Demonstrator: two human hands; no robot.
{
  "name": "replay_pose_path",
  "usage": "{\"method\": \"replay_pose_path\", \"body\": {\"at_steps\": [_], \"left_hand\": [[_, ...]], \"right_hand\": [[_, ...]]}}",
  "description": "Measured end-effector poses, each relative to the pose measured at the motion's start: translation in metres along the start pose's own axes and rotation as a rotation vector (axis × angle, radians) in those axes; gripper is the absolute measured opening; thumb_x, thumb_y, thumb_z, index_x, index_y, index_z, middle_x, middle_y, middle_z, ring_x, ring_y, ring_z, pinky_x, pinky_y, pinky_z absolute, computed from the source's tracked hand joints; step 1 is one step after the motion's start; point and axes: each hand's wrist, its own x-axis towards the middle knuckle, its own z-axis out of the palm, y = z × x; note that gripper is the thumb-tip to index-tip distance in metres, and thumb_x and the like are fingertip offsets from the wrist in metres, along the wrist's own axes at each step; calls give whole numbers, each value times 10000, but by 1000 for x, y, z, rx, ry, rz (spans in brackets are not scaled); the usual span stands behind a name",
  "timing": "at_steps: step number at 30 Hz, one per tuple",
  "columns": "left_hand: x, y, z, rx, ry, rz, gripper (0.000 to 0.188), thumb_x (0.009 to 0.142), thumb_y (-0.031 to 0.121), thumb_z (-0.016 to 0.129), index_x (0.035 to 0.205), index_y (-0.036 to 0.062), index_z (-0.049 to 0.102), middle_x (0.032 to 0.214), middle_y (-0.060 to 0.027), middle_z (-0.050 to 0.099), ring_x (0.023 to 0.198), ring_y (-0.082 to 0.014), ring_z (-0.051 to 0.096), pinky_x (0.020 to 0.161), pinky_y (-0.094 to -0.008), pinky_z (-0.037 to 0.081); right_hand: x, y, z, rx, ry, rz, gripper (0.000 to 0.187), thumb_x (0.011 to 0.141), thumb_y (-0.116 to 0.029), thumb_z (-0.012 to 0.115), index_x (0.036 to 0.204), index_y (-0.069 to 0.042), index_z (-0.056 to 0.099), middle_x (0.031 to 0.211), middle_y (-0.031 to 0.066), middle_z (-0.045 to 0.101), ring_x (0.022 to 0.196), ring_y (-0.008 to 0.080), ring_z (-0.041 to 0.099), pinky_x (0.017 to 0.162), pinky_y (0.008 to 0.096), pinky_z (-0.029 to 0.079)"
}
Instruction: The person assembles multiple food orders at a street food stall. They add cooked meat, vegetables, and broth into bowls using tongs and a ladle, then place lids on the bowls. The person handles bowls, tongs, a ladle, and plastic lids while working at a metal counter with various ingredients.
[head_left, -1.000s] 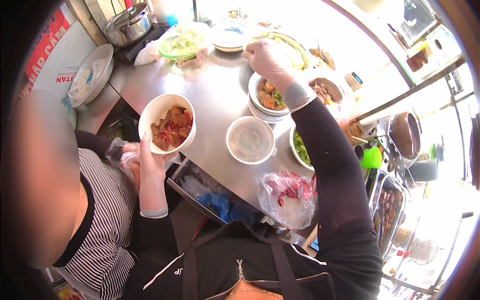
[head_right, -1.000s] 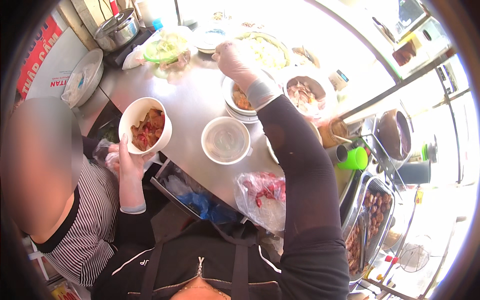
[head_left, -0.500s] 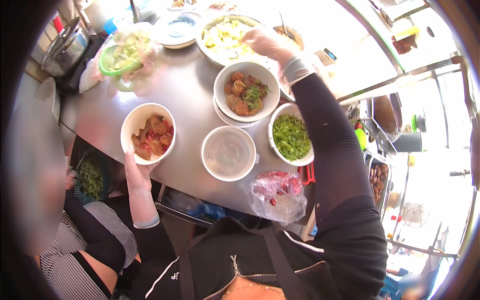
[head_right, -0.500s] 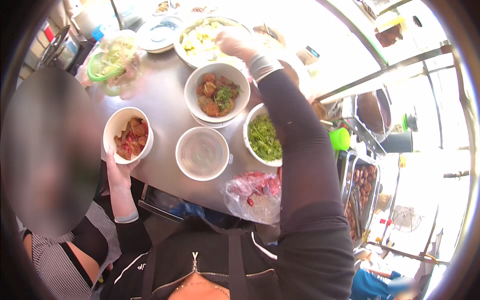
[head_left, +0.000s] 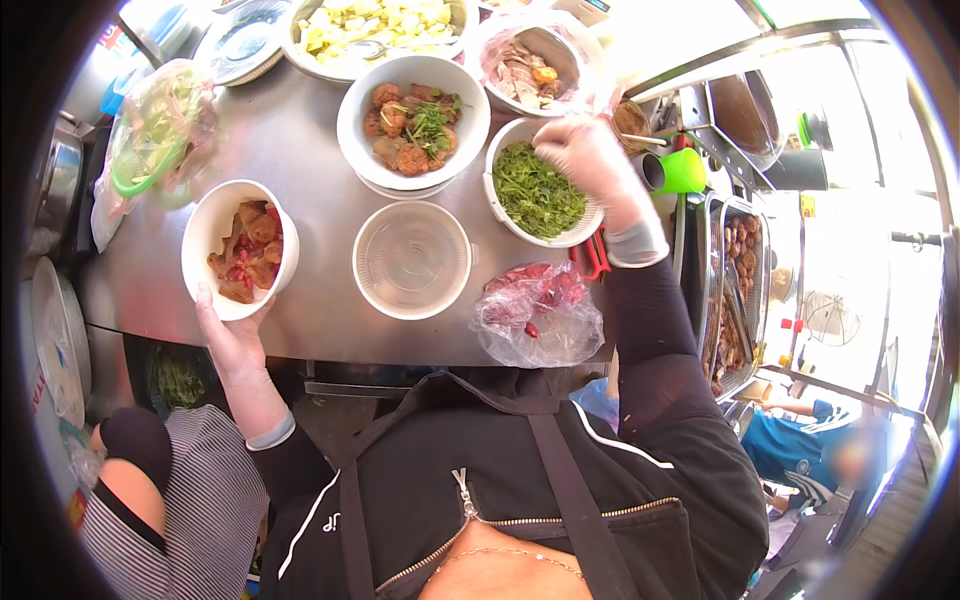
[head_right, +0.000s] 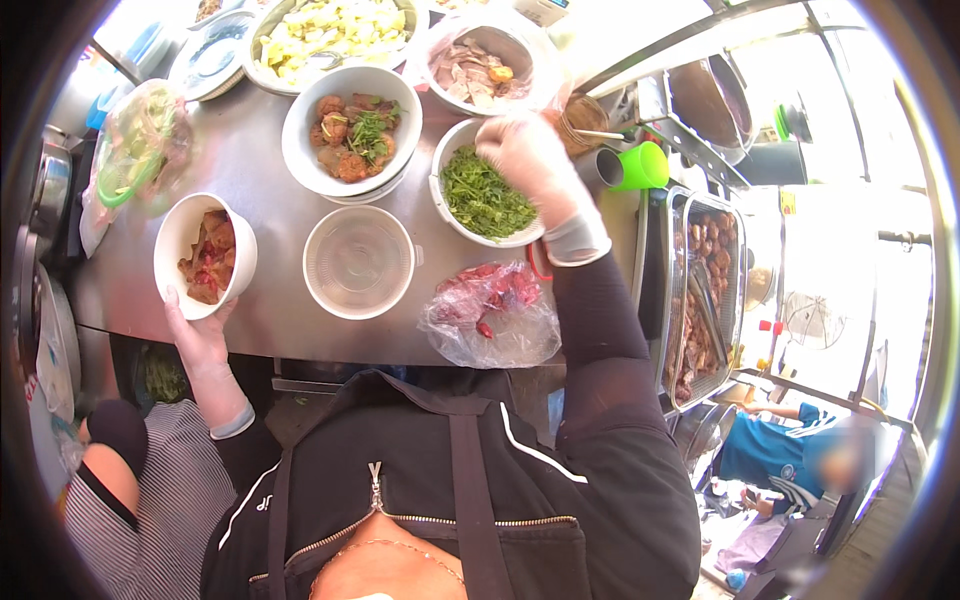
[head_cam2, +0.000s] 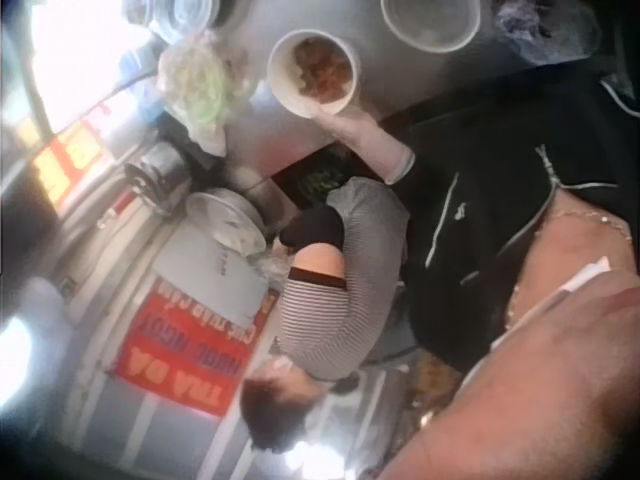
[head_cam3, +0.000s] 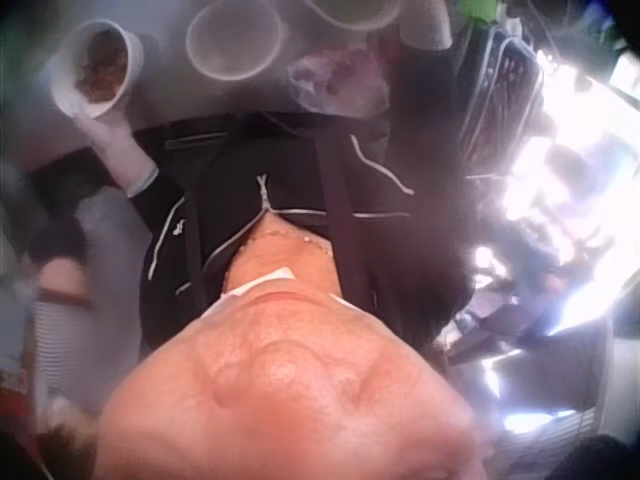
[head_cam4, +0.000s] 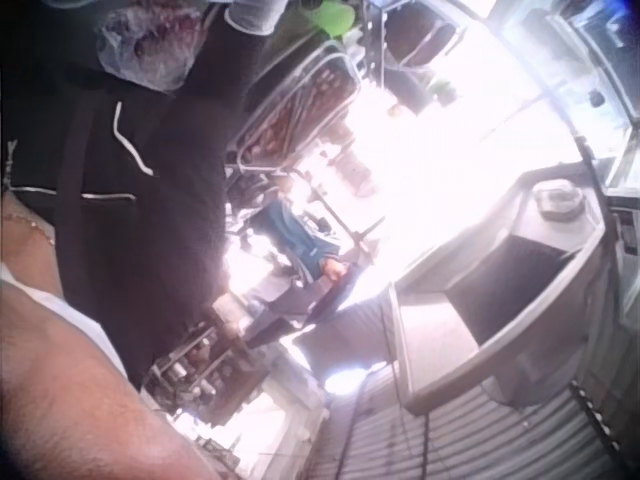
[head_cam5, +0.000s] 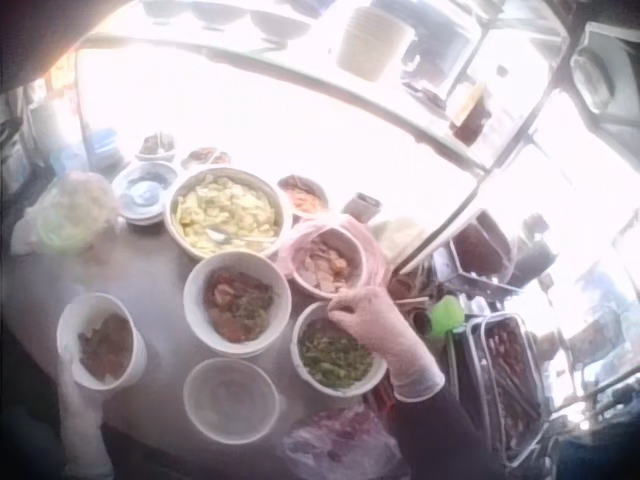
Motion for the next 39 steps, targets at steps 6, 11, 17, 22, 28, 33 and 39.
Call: {"method": "replay_pose_path", "body": {"at_steps": [6,11,17,22,28,33,39], "left_hand": [[-18,14,10,-93,-91,35,644,990,401,460,1466,-7,314,1470,-160,408,1340,-284,439,1072,-432,419],[-36,9,26,-141,-237,32,606,1009,357,448,1452,-39,328,1463,-165,423,1355,-261,415,1140,-414,322],[-58,-12,31,-132,-448,-50,562,1003,288,442,1441,-47,337,1441,-164,456,1330,-257,447,1130,-406,341],[-81,-8,84,78,-640,6,545,1009,292,484,1411,-64,390,1406,-140,496,1296,-205,473,1087,-366,368],[-88,-13,115,152,-782,7,652,979,399,554,1442,-16,359,1402,-130,475,1323,-201,427,1095,-365,352],[-102,-8,137,140,-860,-52,665,975,413,554,1445,-14,357,1403,-138,466,1278,-198,476,1070,-361,390],[-95,-29,148,146,-915,-51,609,995,368,529,1448,-3,361,1388,-126,475,1251,-178,486,1033,-336,418]], "right_hand": [[-19,18,66,-219,-39,112,431,757,-247,767,1153,-95,691,1083,159,655,1040,322,624,934,402,476],[-24,47,79,-169,91,96,253,761,-173,747,996,-80,739,968,140,694,954,316,648,886,393,495],[-31,57,51,139,249,152,165,745,-121,742,902,-74,766,817,116,718,762,226,677,763,332,528],[-46,40,10,729,213,285,161,822,-50,739,971,11,743,767,15,693,618,59,572,567,197,443],[-95,-46,-55,932,228,153,159,852,-17,710,1005,22,725,808,49,709,694,72,636,699,229,547],[-118,-117,-50,654,-72,-88,216,810,-4,699,1023,25,714,909,123,721,840,185,686,787,298,543],[-128,-115,-33,224,112,-346,224,809,-23,671,1026,-58,713,908,137,665,871,328,655,793,381,521]]}}
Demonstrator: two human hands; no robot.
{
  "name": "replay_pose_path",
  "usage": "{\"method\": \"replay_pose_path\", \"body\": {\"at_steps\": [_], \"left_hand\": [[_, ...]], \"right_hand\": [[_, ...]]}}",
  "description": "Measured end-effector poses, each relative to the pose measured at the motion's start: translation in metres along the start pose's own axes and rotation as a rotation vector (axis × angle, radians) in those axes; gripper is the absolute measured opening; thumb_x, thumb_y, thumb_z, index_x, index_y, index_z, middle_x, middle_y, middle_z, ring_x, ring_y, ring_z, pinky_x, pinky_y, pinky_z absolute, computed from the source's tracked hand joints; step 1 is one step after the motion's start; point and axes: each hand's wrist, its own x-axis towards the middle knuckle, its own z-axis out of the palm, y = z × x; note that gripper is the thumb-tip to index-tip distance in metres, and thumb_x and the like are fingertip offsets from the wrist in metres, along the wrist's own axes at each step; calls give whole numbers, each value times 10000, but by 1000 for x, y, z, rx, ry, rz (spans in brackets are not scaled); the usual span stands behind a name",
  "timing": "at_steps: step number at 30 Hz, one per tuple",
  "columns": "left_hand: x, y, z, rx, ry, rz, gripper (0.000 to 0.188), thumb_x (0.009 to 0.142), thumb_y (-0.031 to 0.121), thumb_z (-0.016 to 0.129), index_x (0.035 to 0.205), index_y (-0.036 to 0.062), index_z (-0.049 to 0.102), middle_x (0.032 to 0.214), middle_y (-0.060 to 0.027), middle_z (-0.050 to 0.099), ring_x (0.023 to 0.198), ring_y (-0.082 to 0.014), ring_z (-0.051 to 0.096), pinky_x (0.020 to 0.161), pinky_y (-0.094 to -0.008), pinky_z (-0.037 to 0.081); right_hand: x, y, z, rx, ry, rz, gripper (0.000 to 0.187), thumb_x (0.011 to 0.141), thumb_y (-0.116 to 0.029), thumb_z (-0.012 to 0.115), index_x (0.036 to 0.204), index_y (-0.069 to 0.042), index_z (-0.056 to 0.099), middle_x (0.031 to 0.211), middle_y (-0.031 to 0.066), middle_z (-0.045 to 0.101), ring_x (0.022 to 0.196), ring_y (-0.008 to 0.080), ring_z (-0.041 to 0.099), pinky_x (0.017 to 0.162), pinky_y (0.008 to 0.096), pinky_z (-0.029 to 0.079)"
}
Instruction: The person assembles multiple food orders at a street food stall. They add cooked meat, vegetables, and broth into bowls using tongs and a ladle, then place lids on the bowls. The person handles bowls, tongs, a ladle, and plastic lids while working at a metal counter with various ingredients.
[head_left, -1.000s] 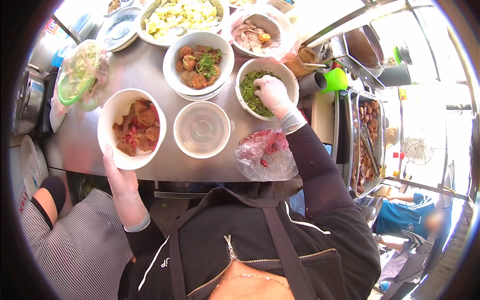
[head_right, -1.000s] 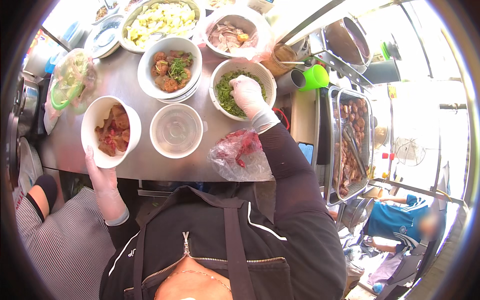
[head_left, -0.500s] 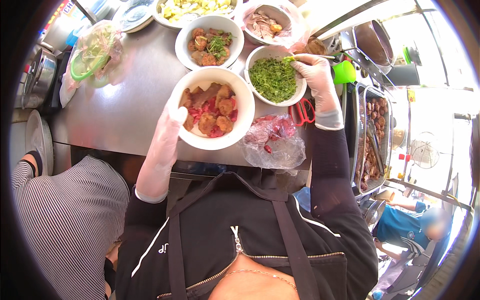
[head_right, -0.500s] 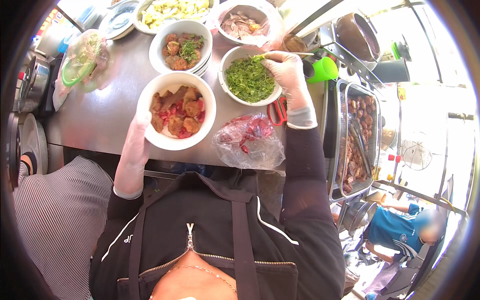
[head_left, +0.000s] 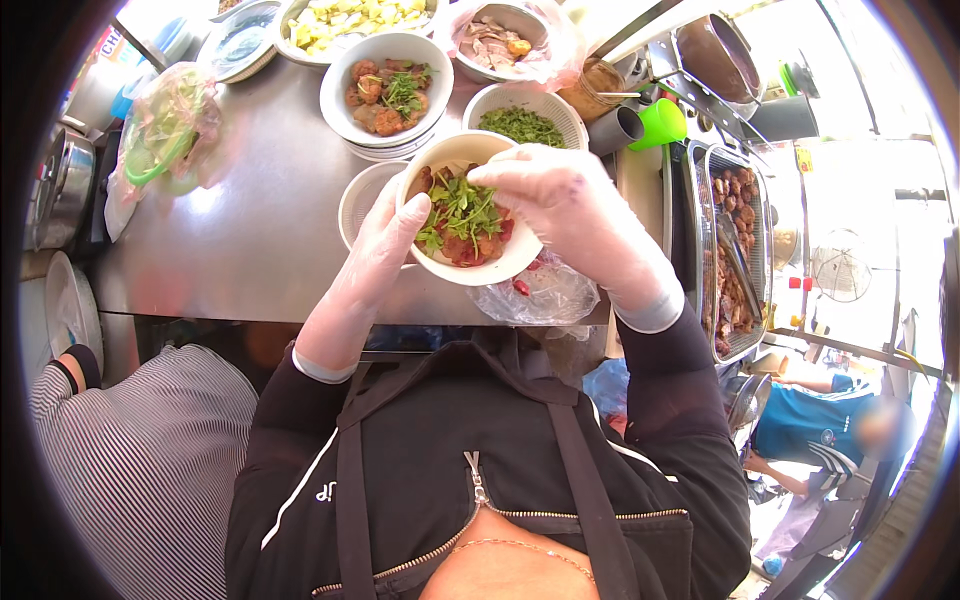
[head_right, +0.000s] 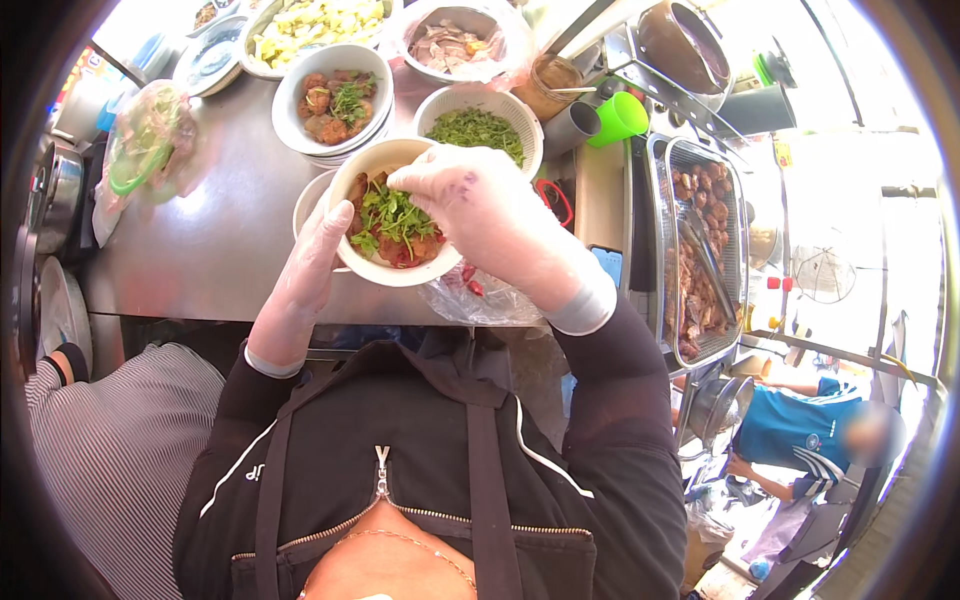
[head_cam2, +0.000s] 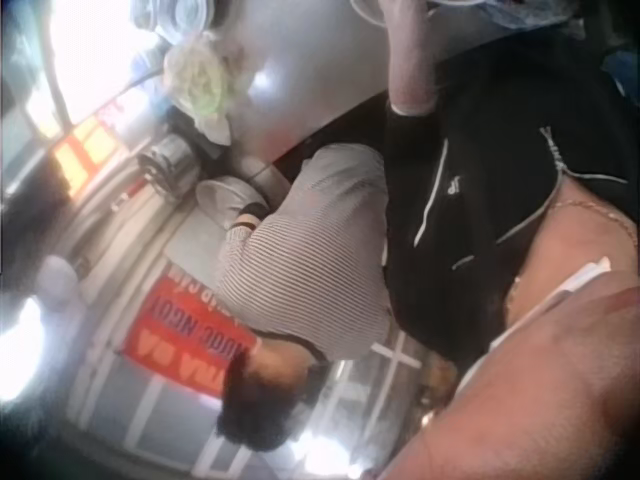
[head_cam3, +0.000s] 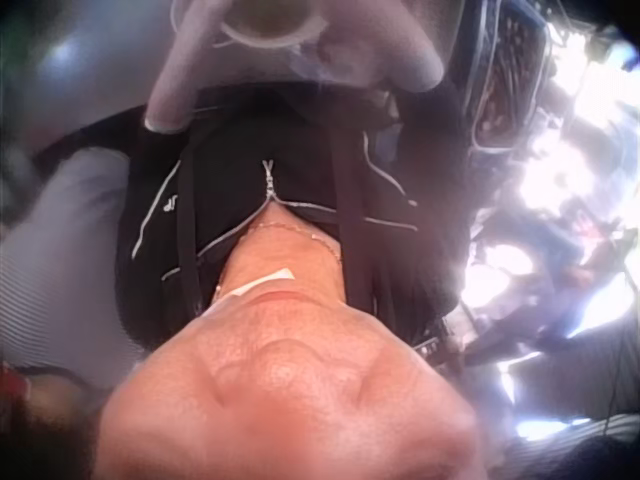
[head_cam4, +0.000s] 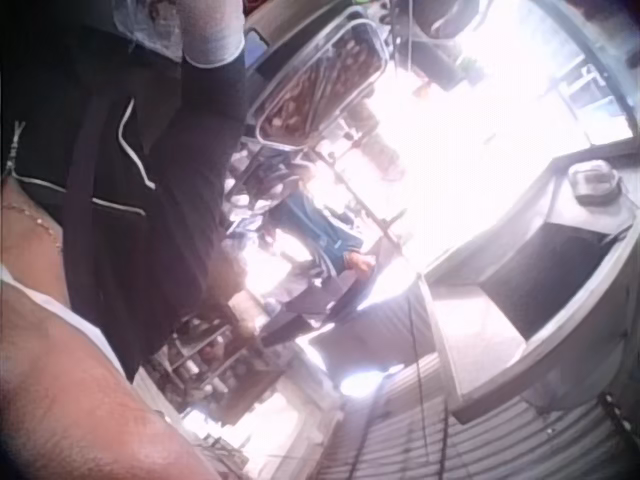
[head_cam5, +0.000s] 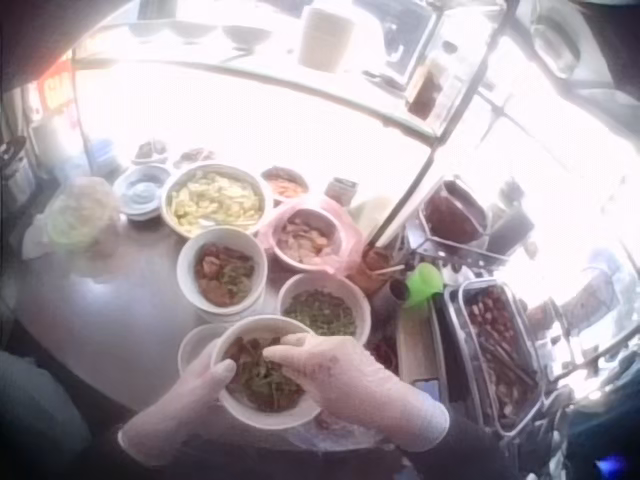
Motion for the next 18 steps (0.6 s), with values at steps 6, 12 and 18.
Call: {"method": "replay_pose_path", "body": {"at_steps": [6,12,18], "left_hand": [[14,-10,11,-25,-9,-57,569,995,318,519,1445,4,367,1355,-115,492,1209,-160,506,998,-320,442],[16,-10,21,-49,20,-130,657,979,337,509,1490,-17,297,1488,-154,390,1384,-229,372,1133,-363,315],[10,-12,25,-8,49,-65,594,984,290,523,1465,-12,350,1433,-124,450,1333,-195,407,1108,-353,326]], "right_hand": [[-13,3,-11,-207,81,-145,278,766,-46,664,1028,-131,701,850,83,639,825,294,637,761,397,519],[-9,96,-49,-96,538,91,150,853,-8,633,969,-12,728,870,117,725,818,197,700,732,310,538],[18,238,-56,-920,302,526,236,915,-210,512,829,-64,676,840,172,697,851,332,688,756,434,530]]}}
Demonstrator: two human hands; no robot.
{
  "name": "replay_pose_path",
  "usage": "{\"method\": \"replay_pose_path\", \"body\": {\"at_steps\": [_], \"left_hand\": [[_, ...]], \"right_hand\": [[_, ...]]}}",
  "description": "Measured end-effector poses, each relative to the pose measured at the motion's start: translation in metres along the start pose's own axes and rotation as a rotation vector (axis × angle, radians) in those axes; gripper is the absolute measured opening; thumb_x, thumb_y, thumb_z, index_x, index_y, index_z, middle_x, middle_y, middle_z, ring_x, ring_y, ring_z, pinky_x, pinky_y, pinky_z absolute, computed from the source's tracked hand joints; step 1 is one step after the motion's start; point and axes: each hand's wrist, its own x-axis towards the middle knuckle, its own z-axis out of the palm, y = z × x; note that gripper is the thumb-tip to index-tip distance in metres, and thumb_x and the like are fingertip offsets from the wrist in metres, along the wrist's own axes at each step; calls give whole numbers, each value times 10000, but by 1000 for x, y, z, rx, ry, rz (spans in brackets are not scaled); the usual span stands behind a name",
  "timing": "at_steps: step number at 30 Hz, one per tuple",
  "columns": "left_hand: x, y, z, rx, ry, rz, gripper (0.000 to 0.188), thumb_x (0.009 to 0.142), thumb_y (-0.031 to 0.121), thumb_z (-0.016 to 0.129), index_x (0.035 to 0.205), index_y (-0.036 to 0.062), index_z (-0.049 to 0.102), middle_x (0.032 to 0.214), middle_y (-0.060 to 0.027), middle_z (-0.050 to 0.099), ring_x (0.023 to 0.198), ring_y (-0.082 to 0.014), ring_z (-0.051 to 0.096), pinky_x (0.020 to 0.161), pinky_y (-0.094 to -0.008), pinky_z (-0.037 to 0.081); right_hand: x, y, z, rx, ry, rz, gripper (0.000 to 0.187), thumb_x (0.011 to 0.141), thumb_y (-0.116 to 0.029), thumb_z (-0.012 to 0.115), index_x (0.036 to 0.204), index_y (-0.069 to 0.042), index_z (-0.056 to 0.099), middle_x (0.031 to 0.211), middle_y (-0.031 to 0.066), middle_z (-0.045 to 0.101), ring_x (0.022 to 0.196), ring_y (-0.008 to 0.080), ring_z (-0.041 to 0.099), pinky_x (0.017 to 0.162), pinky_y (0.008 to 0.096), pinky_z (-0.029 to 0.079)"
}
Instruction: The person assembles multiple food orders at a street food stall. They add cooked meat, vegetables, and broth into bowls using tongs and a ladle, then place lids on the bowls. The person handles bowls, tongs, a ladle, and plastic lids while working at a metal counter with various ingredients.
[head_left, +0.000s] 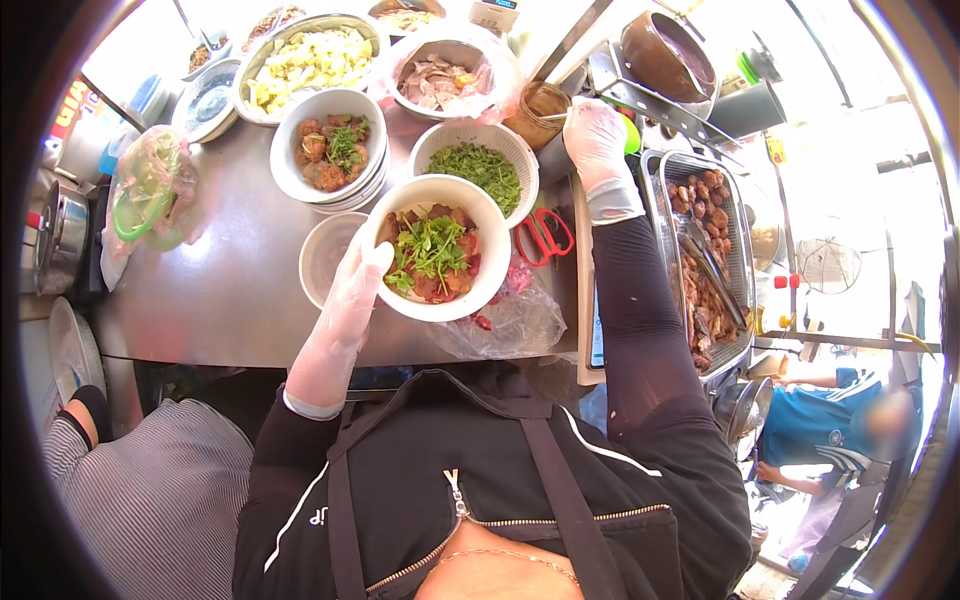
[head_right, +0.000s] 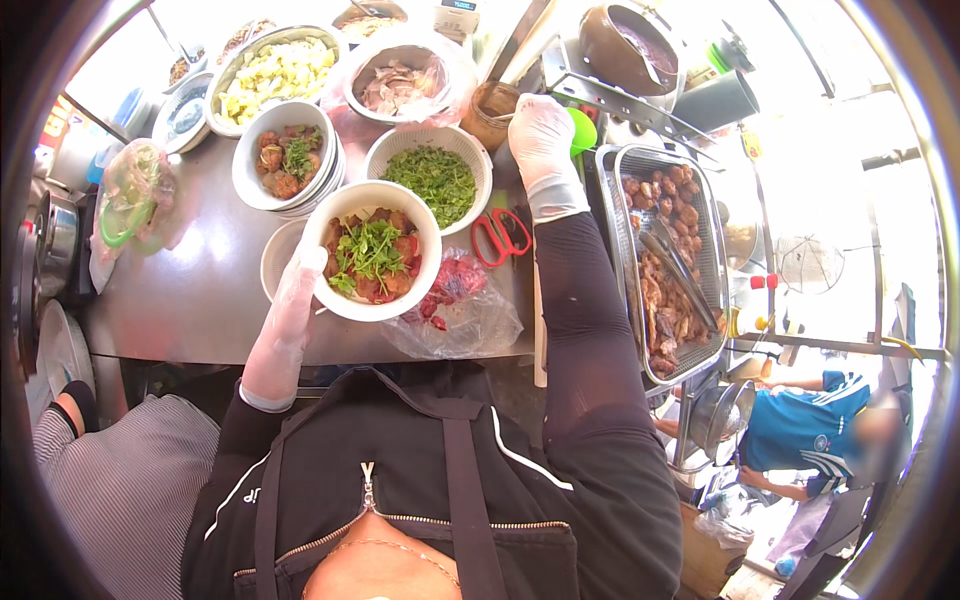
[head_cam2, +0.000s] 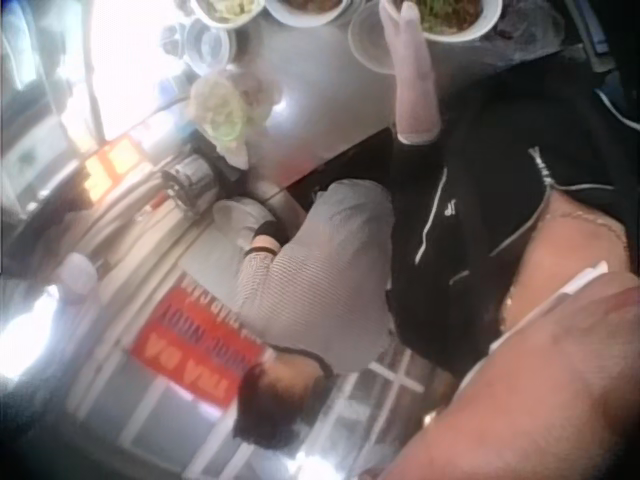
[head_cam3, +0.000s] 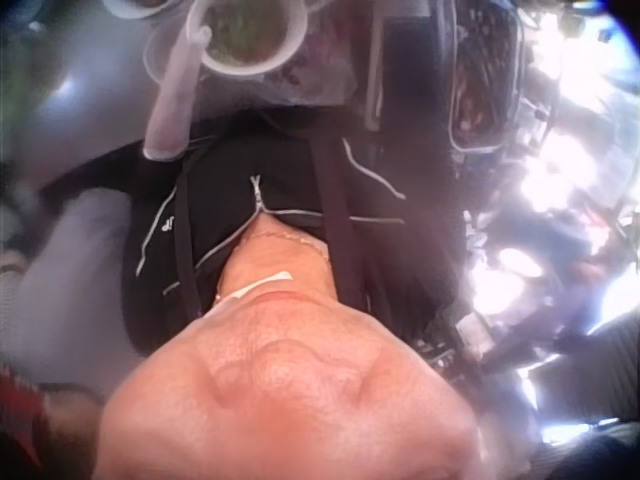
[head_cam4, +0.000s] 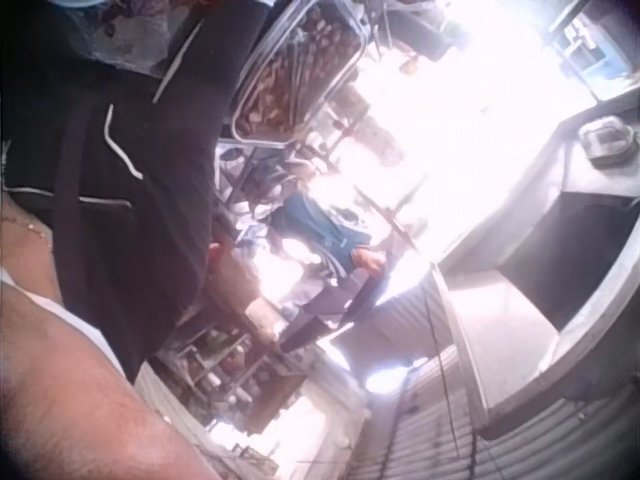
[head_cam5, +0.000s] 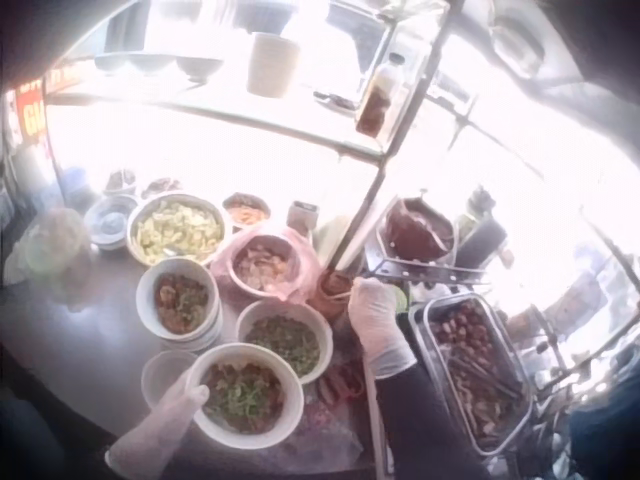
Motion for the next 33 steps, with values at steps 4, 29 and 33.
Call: {"method": "replay_pose_path", "body": {"at_steps": [4,29,33], "left_hand": [[3,-4,4,-7,11,8,576,983,286,543,1446,-13,372,1419,-112,462,1329,-186,407,1113,-351,313],[38,1,14,21,10,-69,611,990,314,525,1501,51,318,1399,-109,456,1218,-152,499,892,-325,526],[46,5,21,-23,-19,-49,593,997,317,504,1505,74,320,1405,-104,454,1216,-154,502,861,-331,540]], "right_hand": [[5,3,16,-57,-120,38,200,873,-152,519,838,-74,699,847,164,701,857,334,687,753,431,531],[-17,-5,26,601,323,270,102,791,-205,740,845,-121,758,775,122,704,736,307,679,712,377,522],[-34,-7,13,677,462,378,125,812,-156,746,868,-45,755,754,104,722,671,199,684,664,305,519]]}}
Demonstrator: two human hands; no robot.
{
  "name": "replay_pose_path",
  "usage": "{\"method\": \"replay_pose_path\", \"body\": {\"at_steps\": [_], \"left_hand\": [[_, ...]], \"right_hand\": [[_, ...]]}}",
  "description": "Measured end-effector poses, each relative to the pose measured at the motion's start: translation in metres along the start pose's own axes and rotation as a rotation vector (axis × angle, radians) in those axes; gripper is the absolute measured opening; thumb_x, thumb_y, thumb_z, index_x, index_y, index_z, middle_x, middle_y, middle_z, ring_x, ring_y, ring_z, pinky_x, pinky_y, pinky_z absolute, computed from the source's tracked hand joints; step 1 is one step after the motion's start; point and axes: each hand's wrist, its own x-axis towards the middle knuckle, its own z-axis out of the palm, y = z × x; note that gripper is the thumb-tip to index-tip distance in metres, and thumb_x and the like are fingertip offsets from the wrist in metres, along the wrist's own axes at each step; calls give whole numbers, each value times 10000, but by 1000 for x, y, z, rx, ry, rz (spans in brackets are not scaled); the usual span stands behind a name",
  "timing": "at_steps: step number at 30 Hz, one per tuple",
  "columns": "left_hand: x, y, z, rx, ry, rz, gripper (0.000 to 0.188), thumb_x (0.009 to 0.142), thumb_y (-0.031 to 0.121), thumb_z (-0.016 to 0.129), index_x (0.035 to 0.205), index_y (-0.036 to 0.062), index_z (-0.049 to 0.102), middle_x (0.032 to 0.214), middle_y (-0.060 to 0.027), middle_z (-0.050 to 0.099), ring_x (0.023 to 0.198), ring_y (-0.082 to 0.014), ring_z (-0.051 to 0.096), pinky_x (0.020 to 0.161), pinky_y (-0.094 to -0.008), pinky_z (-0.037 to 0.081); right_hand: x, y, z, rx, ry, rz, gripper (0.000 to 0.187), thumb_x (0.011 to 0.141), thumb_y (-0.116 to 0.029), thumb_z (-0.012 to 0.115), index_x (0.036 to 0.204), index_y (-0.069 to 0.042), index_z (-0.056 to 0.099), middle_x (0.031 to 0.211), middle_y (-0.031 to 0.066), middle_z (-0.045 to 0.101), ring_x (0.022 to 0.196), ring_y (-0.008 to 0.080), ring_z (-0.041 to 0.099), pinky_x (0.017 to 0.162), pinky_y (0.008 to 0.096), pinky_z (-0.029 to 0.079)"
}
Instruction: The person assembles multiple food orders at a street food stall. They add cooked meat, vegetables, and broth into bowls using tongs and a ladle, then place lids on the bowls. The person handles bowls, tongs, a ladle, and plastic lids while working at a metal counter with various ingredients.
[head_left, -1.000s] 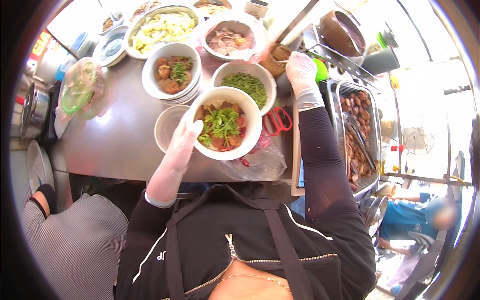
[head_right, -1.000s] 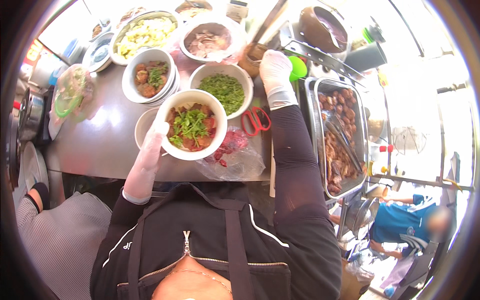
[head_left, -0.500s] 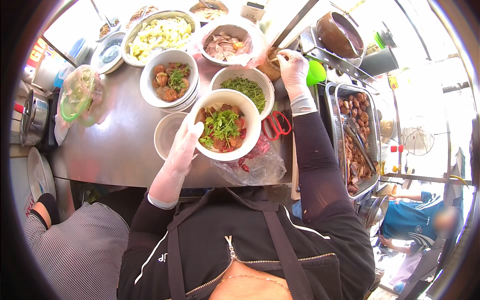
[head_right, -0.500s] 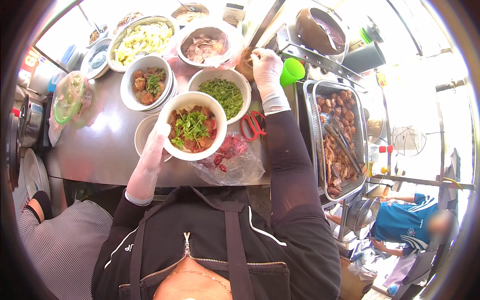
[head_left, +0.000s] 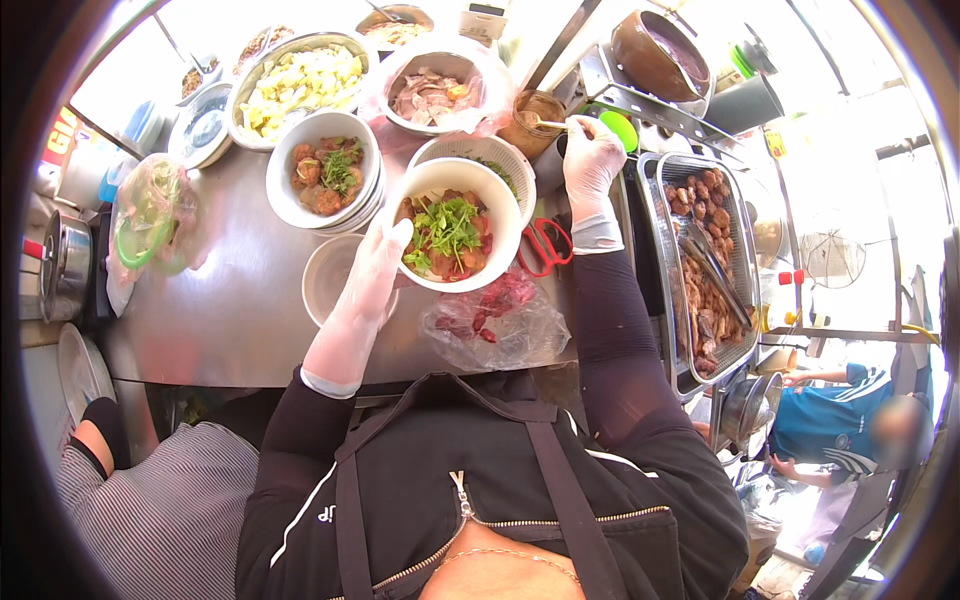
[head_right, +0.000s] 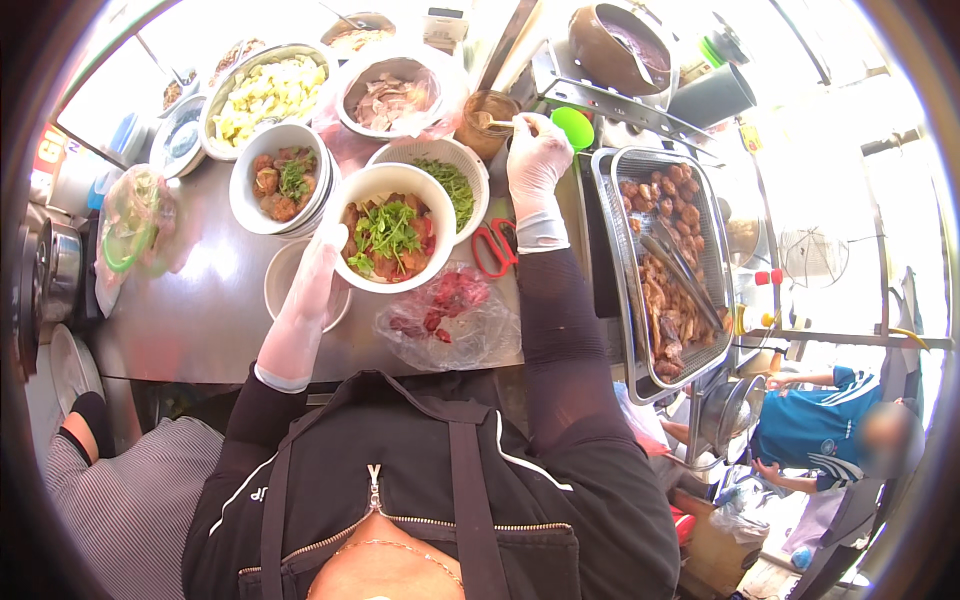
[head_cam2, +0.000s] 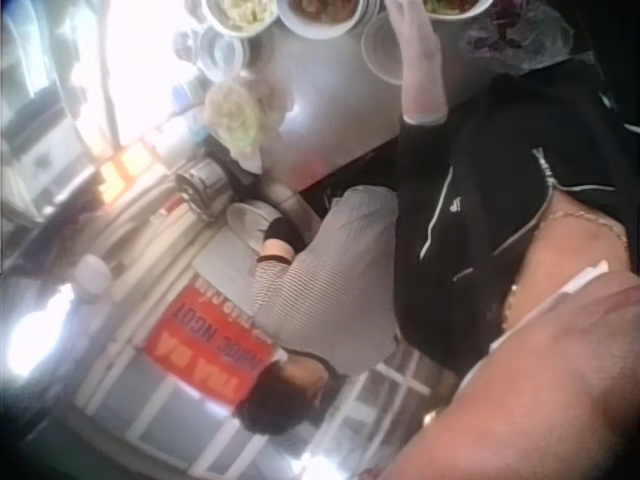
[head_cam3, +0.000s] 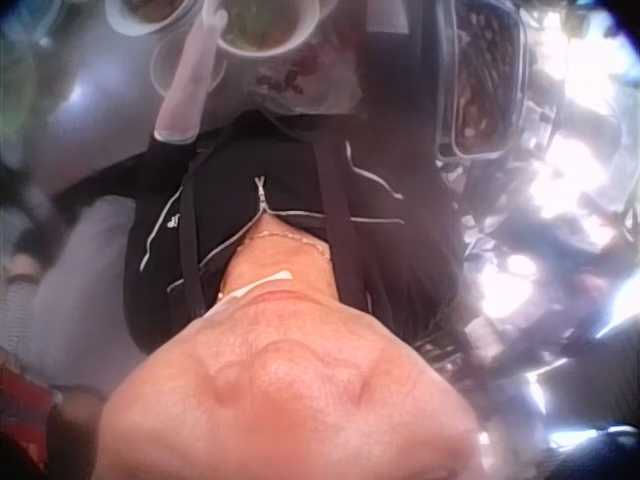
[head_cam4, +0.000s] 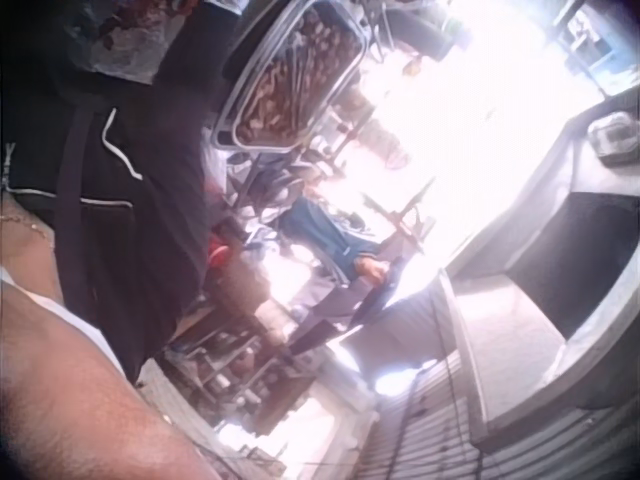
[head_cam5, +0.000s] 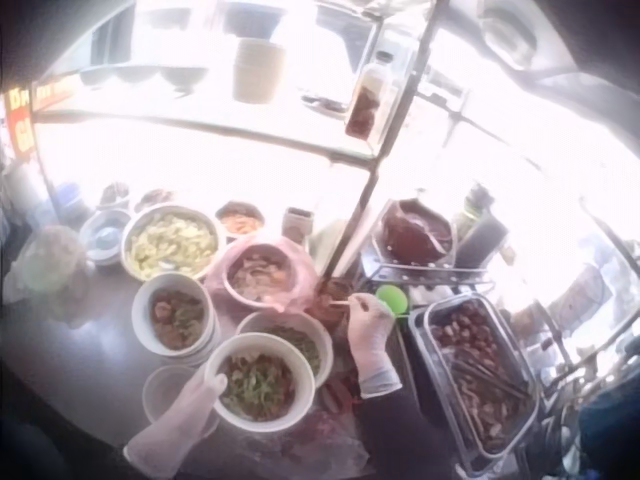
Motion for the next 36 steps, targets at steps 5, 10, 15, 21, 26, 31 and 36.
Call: {"method": "replay_pose_path", "body": {"at_steps": [5,10,15,21,26,31,36], "left_hand": [[22,-12,-6,52,-27,18,570,1006,321,480,1512,114,320,1415,-86,451,1221,-165,502,854,-334,536],[30,-2,10,73,8,-70,561,989,387,500,1492,179,363,1363,-60,492,1125,-153,546,808,-336,519],[43,-1,16,193,31,-107,650,981,489,472,1514,157,305,1412,-93,469,1174,-203,562,856,-383,545],[66,-12,18,222,61,-114,590,962,463,503,1485,238,347,1362,-82,456,1145,-209,533,806,-383,545],[75,-17,19,186,111,-109,550,955,456,525,1439,231,390,1340,-89,447,1130,-211,523,791,-376,545],[82,-21,21,177,118,-128,571,958,456,522,1463,239,368,1396,-94,430,1182,-207,516,796,-379,549],[79,-20,25,173,90,-95,604,961,442,514,1495,226,333,1427,-93,432,1198,-205,537,816,-373,551]], "right_hand": [[-9,3,-8,74,104,125,148,813,-133,757,906,-18,753,783,104,731,697,166,685,690,288,531],[-14,8,-10,131,169,135,130,809,-116,759,901,-24,749,805,115,725,705,191,688,688,298,538],[-18,14,-11,169,185,102,124,807,-110,757,903,-32,750,804,119,723,707,201,692,685,304,541],[-12,18,-17,293,231,241,113,815,-82,746,886,6,744,760,107,726,669,145,669,663,282,521],[-16,-14,-52,696,183,379,79,848,7,714,921,35,726,781,36,698,673,86,603,631,228,490],[-47,-51,-83,610,-26,183,69,846,-15,739,903,21,726,777,12,679,688,77,593,652,226,488],[-45,-47,-84,716,-50,321,71,867,-12,719,928,24,721,780,6,664,663,66,569,627,204,470]]}}
